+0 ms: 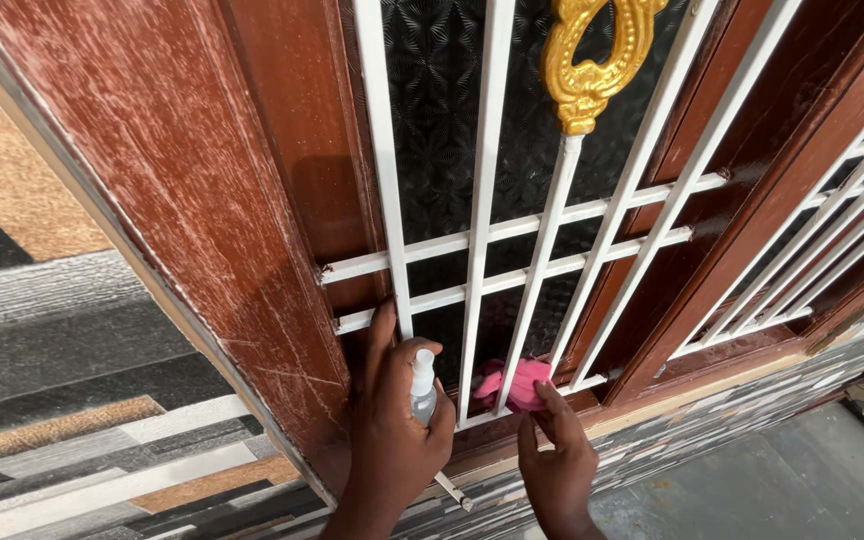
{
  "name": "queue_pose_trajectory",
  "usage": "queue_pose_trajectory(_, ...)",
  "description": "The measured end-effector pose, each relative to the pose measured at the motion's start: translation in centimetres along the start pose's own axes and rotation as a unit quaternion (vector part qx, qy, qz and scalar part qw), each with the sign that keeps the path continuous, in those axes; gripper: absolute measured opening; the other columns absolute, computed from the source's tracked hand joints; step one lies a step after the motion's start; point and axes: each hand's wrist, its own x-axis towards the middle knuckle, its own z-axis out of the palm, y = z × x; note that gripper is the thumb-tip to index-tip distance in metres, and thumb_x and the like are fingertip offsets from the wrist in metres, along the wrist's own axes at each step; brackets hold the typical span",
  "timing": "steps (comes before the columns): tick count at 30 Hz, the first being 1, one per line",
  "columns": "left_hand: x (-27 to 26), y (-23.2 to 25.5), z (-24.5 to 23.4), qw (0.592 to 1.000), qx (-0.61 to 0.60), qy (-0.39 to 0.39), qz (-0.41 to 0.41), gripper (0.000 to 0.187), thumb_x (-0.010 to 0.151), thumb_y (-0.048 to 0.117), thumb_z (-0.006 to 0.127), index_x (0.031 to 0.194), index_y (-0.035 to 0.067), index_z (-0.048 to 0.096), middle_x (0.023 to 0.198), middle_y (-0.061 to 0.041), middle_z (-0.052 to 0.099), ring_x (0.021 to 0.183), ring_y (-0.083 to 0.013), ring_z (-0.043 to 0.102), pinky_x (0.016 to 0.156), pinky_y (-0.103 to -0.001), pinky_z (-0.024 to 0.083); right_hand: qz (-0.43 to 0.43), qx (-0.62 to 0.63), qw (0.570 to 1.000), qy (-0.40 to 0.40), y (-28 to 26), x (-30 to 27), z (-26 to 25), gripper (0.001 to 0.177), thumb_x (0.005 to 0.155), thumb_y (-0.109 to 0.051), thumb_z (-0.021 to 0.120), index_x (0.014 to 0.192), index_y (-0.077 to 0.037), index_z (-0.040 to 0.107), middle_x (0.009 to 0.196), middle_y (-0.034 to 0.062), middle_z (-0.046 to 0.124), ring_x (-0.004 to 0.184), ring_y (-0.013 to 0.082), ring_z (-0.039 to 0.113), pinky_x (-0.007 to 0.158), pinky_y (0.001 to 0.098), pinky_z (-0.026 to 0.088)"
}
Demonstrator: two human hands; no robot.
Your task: The person cleans a window grille by spraying a liquid from a bottle onto the white metal bars and wiping them with a pink cloth.
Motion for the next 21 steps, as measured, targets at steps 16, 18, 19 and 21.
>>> queue_pose_trajectory(16, -0.2, -1.0, 0.0, 1.000, 0.021, 0.002, 0.012, 0.046, 0.076, -0.002, 0.074, 0.119, 0.005, 0.057, 0.163, -0.031, 0.030, 0.151, -0.0467, 0.037, 0.115, -0.052, 0.047, 0.175, 0.436, 0.881, 0.056, -4.8, -0.4, 4.6, 0.029, 0.096, -0.012, 0.066, 0.121, 0.003, 0.066, 0.116, 0.0182, 0.072, 0.102, 0.0215, 0.071, 0.089, 0.0337, 0.058)
queue_pose_trajectory(18, -0.3, -0.9, -0.3, 1.000, 0.009, -0.018, 0.006, 0.047, 0.076, -0.004, 0.073, 0.120, 0.004, 0.058, 0.162, -0.033, 0.028, 0.152, -0.0492, 0.033, 0.114, -0.054, 0.044, 0.157, 0.449, 0.879, 0.035, -6.1, 0.2, 4.6, 0.039, 0.100, -0.021, 0.060, 0.131, 0.003, 0.060, 0.126, 0.0172, 0.067, 0.114, 0.0216, 0.065, 0.098, 0.0343, 0.051)
queue_pose_trajectory(19, -0.2, -0.9, -0.3, 1.000, 0.012, -0.016, 0.005, 0.047, 0.076, -0.004, 0.073, 0.120, 0.004, 0.058, 0.162, -0.033, 0.028, 0.152, -0.0492, 0.033, 0.114, -0.054, 0.044, 0.138, 0.461, 0.877, 0.015, -7.0, 0.7, 4.5, 0.049, 0.103, -0.030, 0.054, 0.140, 0.002, 0.054, 0.137, 0.0160, 0.062, 0.125, 0.0214, 0.058, 0.107, 0.0346, 0.044)
queue_pose_trajectory(21, -0.2, -0.7, -0.3, 1.000, -0.007, -0.010, 0.024, 0.047, 0.079, -0.003, 0.075, 0.122, 0.004, 0.057, 0.163, -0.032, 0.028, 0.153, -0.0499, 0.031, 0.117, -0.053, 0.043, 0.087, 0.484, 0.869, -0.054, -8.5, 2.2, 3.4, 0.059, 0.105, -0.040, 0.048, 0.144, 0.005, 0.050, 0.137, 0.0193, 0.062, 0.127, 0.0249, 0.059, 0.110, 0.0374, 0.045)
